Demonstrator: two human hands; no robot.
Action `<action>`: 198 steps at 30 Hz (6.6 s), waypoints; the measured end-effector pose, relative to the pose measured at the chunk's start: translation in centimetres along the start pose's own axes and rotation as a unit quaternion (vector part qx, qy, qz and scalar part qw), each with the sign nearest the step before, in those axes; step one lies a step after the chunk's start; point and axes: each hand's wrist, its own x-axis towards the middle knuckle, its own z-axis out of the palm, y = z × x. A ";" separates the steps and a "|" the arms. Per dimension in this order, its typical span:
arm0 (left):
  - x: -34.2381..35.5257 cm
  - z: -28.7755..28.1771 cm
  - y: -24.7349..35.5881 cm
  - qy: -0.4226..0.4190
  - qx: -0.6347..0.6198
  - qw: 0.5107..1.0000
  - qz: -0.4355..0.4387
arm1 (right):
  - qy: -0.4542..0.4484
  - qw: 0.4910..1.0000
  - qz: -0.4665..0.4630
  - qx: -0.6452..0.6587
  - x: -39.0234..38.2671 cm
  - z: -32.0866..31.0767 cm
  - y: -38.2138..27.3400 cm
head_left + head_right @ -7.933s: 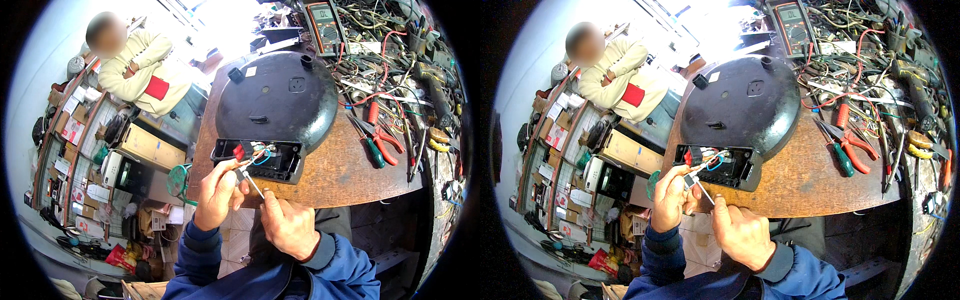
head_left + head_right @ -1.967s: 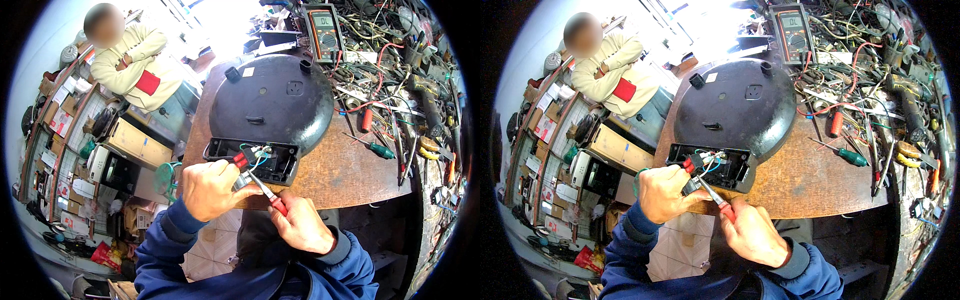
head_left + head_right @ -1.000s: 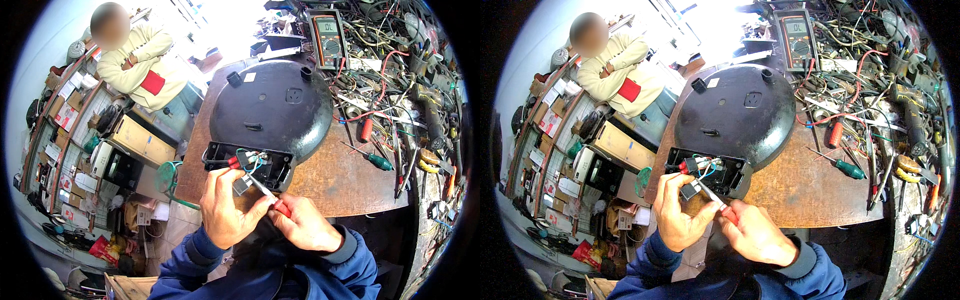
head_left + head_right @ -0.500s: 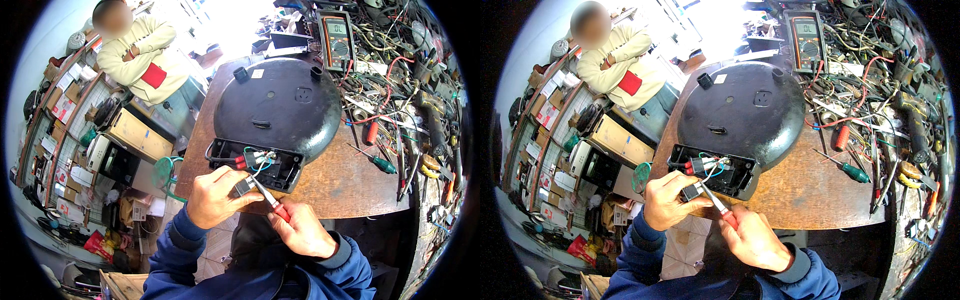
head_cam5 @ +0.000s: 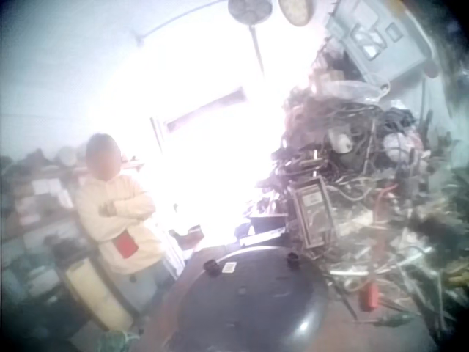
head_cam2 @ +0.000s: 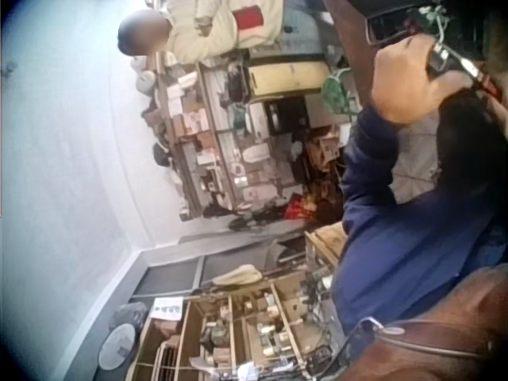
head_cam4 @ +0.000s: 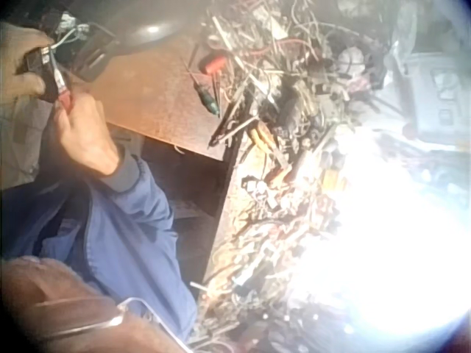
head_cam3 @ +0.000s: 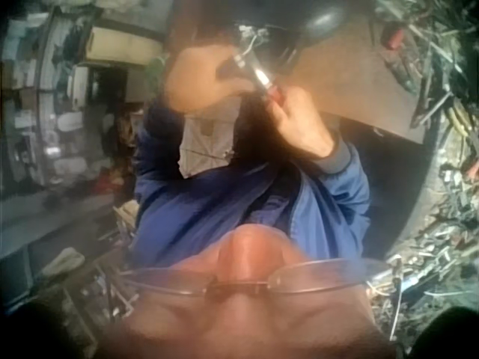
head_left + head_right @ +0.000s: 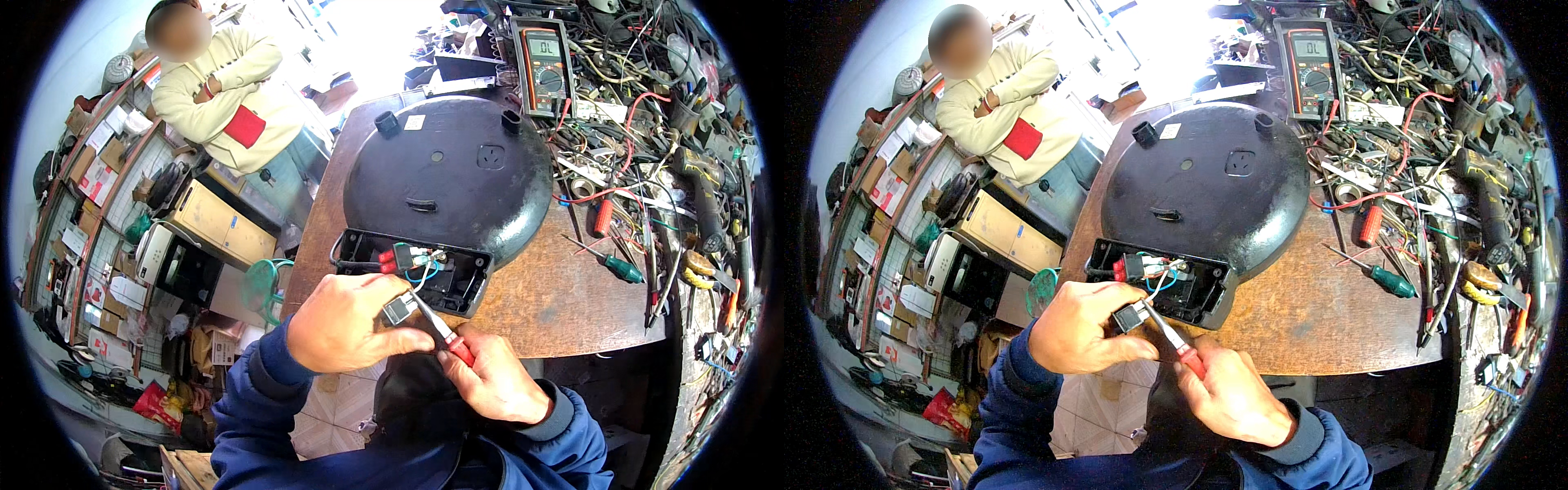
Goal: The person repairs a small electronic device by manipulating wires and components inside a black casing. They use a screwdriver to adjust connections and a multimeter to test the circuit.
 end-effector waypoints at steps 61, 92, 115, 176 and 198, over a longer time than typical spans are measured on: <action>3.6 0.3 -2.1 -0.198 -0.525 0.775 -0.290 | -0.026 0.972 -0.044 0.229 1.4 2.7 1.3; 2.5 1.8 -2.8 -0.140 -0.576 0.764 -0.256 | 0.006 0.986 -0.065 0.156 1.7 3.4 1.5; -0.5 1.7 -2.1 -0.056 -0.561 0.794 -0.228 | -0.053 0.986 -0.026 0.156 -1.1 1.3 2.6; 2.5 2.2 -4.7 0.173 -0.377 0.906 -0.080 | 0.177 0.913 -0.320 -0.177 5.2 -5.9 -5.4; 3.1 4.4 -1.5 0.275 -0.104 0.955 -0.034 | -0.053 0.974 -0.190 0.109 11.9 -8.9 -4.4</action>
